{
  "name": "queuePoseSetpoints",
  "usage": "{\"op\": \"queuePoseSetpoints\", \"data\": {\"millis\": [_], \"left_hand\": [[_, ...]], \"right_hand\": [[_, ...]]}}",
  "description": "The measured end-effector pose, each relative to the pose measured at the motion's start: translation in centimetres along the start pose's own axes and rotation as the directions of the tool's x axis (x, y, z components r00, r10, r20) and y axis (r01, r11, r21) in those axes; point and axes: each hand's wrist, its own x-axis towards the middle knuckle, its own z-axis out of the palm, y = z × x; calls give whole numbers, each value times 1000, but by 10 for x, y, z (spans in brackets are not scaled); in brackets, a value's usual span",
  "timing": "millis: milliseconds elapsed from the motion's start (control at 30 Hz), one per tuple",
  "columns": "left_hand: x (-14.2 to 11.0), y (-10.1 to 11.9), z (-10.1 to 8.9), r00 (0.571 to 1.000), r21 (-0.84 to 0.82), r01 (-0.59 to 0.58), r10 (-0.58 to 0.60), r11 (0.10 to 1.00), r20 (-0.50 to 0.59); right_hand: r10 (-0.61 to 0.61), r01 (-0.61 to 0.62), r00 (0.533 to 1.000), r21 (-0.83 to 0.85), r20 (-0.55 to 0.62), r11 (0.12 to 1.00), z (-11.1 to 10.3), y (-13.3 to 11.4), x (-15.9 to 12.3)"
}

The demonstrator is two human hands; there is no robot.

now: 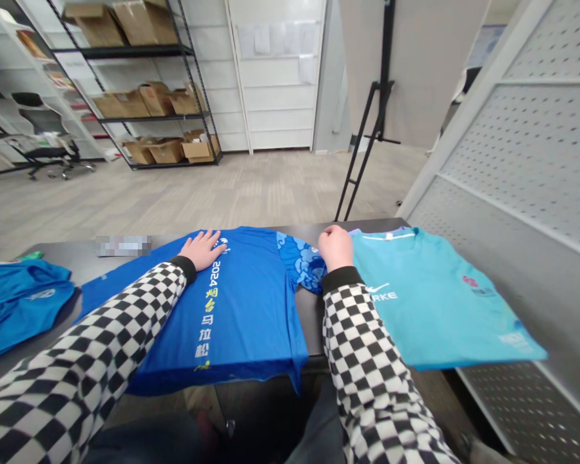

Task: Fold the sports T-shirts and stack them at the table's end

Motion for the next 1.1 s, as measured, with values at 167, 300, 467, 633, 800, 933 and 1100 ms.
{"op": "queuePoseSetpoints", "data": {"millis": [167,300,467,633,800,933,1100], "left_hand": [[22,38,-38,996,125,68,-75,990,50],[26,133,-40,979,82,-154,163,985,-124],[6,228,12,879,-131,-476,472,869,-65],[5,231,39,864,-166,-504,496,848,-89],[1,230,23,854,-205,-507,456,837,-250],[-17,237,14,791,-152,-605,567,782,-230],[-29,239,21,780,-138,-622,625,771,-25]], "right_hand": [[12,-10,999,-44,40,999,-4,5,1],[-13,23,995,-99,99,995,-2,3,-4],[-46,84,975,-171,217,982,-1,7,-4],[-57,110,971,-221,233,969,-9,20,0],[-40,125,935,-220,354,967,-15,23,-3],[-40,148,916,-243,399,959,-16,18,-5],[-33,85,955,-163,294,983,-17,11,-7]]}}
